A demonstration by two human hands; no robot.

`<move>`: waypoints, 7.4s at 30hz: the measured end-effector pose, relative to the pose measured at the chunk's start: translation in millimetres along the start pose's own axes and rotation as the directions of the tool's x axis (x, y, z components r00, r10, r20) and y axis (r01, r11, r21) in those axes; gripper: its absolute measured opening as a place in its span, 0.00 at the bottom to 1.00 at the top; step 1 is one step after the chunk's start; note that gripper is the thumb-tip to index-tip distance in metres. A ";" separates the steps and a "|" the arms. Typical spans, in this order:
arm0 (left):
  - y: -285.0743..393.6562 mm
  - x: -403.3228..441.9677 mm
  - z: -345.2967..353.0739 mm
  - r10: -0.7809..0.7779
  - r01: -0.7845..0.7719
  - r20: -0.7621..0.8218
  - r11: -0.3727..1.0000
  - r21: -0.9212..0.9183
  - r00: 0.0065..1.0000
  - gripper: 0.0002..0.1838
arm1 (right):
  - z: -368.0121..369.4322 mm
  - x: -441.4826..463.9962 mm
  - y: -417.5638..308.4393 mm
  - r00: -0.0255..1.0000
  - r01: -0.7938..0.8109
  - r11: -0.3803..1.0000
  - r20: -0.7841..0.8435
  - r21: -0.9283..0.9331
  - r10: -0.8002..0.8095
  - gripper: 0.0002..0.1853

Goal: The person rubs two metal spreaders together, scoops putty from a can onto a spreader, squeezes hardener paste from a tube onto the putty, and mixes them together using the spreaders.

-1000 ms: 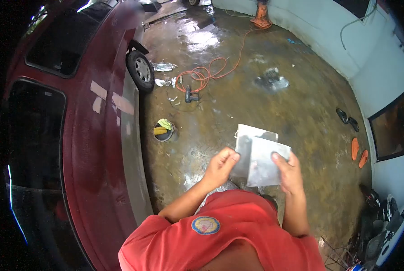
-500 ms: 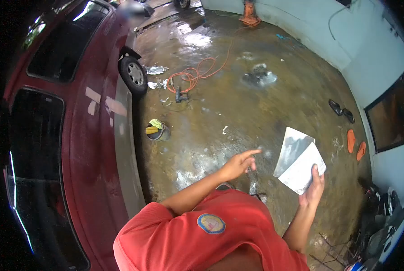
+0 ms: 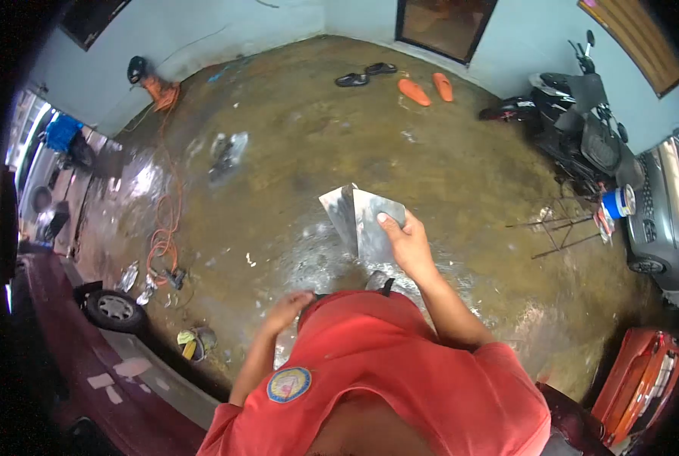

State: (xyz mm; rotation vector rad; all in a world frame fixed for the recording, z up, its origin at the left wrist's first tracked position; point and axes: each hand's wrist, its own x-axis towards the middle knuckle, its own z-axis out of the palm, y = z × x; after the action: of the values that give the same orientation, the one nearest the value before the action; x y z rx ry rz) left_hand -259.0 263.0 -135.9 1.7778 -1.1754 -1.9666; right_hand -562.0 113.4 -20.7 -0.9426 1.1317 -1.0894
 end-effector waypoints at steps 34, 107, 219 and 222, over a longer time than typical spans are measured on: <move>-142.0 -319.6 -93.3 0.364 -0.618 -0.668 0.765 -0.184 0.649 0.35 | 481.8 -193.5 103.8 0.609 -0.674 0.699 0.715 0.239 0.344 0.20; -537.2 -505.1 -148.2 -0.983 -0.138 -0.018 -0.007 -0.990 0.183 0.41 | 1250.0 -572.1 578.6 0.100 0.447 0.834 0.945 -0.323 0.312 0.37; 302.3 380.8 766.6 -0.234 0.259 0.644 0.964 0.057 0.729 0.18 | -757.4 -392.8 -47.3 0.138 0.940 0.331 -0.981 0.087 -0.136 0.27; 229.1 451.7 758.1 -0.423 0.354 0.517 0.906 0.232 0.744 0.21 | -814.2 -381.2 -65.3 0.137 0.946 0.314 -0.978 0.081 -0.159 0.27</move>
State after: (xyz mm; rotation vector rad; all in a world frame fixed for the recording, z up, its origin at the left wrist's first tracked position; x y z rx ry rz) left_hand -1132.8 119.7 -353.4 1.6486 -1.1516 -2.8716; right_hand -1401.2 442.0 -29.4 0.0076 0.7463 -2.8327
